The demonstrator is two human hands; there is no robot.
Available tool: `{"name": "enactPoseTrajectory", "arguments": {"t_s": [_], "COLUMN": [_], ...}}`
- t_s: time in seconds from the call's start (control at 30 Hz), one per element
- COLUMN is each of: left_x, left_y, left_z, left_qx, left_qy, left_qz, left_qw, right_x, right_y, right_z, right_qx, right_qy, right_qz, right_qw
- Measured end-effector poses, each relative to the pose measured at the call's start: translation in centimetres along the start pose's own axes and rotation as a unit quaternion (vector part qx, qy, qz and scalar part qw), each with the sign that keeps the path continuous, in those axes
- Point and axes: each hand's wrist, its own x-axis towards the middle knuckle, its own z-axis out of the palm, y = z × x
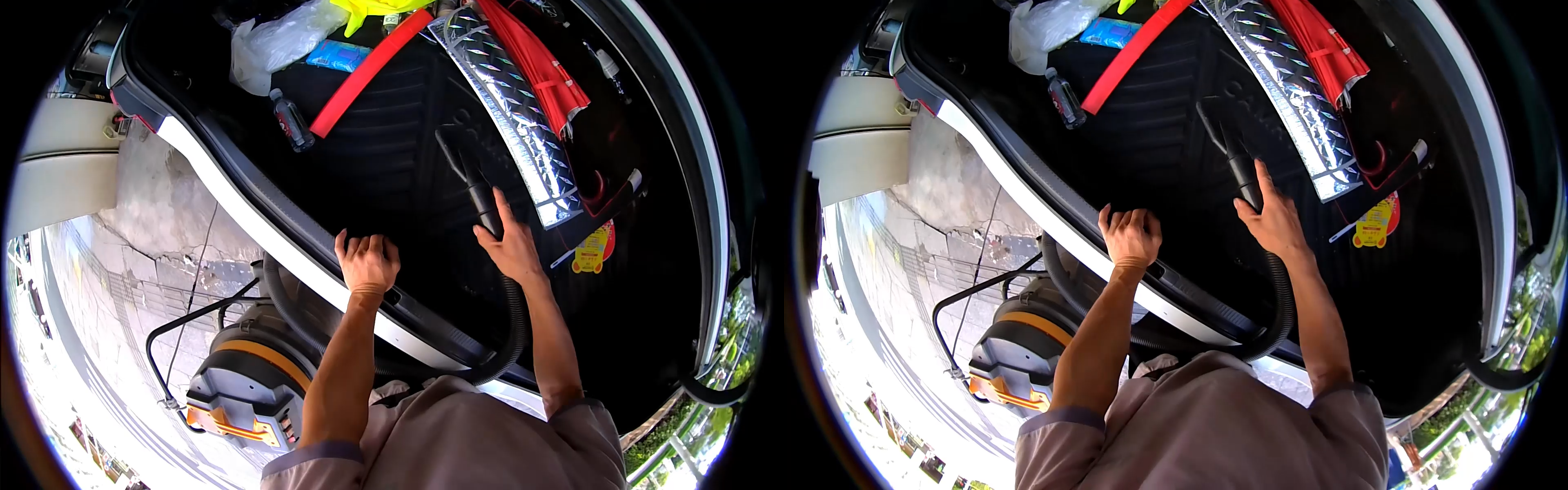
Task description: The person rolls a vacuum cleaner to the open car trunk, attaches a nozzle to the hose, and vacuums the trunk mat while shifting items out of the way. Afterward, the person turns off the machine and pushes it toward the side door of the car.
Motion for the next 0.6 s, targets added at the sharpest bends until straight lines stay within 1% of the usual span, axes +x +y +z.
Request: {"name": "enactPoseTrajectory", "arguments": {"t_s": [0.03,0.1,0.13,0.2,0.23,0.3,0.33,0.37,0.4,0.43,0.47,0.53,0.6], "left_x": [-0.2,-0.1,-0.1,0.0,0.4,-0.1,-0.2,-0.4,-0.2,-0.2,-0.2,-0.2,-0.8], "left_y": [0.2,0.0,0.0,-0.1,-0.3,-0.2,-0.2,-0.4,-0.5,-0.5,-0.6,-0.5,-0.5], "left_z": [0.1,0.0,-0.1,-0.1,0.1,0.0,0.1,0.2,0.4,0.4,0.5,0.5,0.2], "left_qx": [0.0,-0.013,-0.013,-0.03,-0.03,-0.035,-0.033,-0.037,-0.043,-0.038,-0.036,-0.037,-0.039], "left_qy": [-0.003,0.015,0.046,0.028,0.039,0.037,0.025,0.031,0.044,0.027,0.03,0.041,0.046], "left_qz": [-0.001,0.014,0.035,0.021,0.024,0.023,0.015,0.021,0.032,0.019,0.027,0.03,0.035], "left_qw": [1.0,1.0,0.998,0.999,0.999,0.998,0.999,0.999,0.998,0.999,0.999,0.998,0.998], "right_x": [2.4,6.8,8.2,9.7,12.9,17.9,20.8,24.2,28.3,31.5,34.6,35.7,34.0], "right_y": [0.5,1.2,0.3,-2.4,-3.0,-2.3,-3.7,-4.7,-5.0,-6.1,-6.0,-8.3,-9.5], "right_z": [1.2,4.9,6.9,9.3,10.0,11.9,10.3,9.0,7.8,6.0,5.4,4.4,5.6], "right_qx": [0.0,-0.155,-0.162,-0.188,-0.188,-0.167,-0.134,-0.11,-0.092,-0.089,-0.098,-0.087,-0.112], "right_qy": [-0.002,-0.079,-0.11,-0.156,-0.142,-0.018,-0.019,0.015,0.022,0.011,0.044,0.016,-0.009], "right_qz": [0.002,0.03,0.043,0.025,0.018,0.033,0.066,0.084,0.076,0.069,0.042,0.087,0.028], "right_qw": [1.0,0.984,0.98,0.969,0.972,0.985,0.989,0.99,0.993,0.994,0.993,0.992,0.993]}}
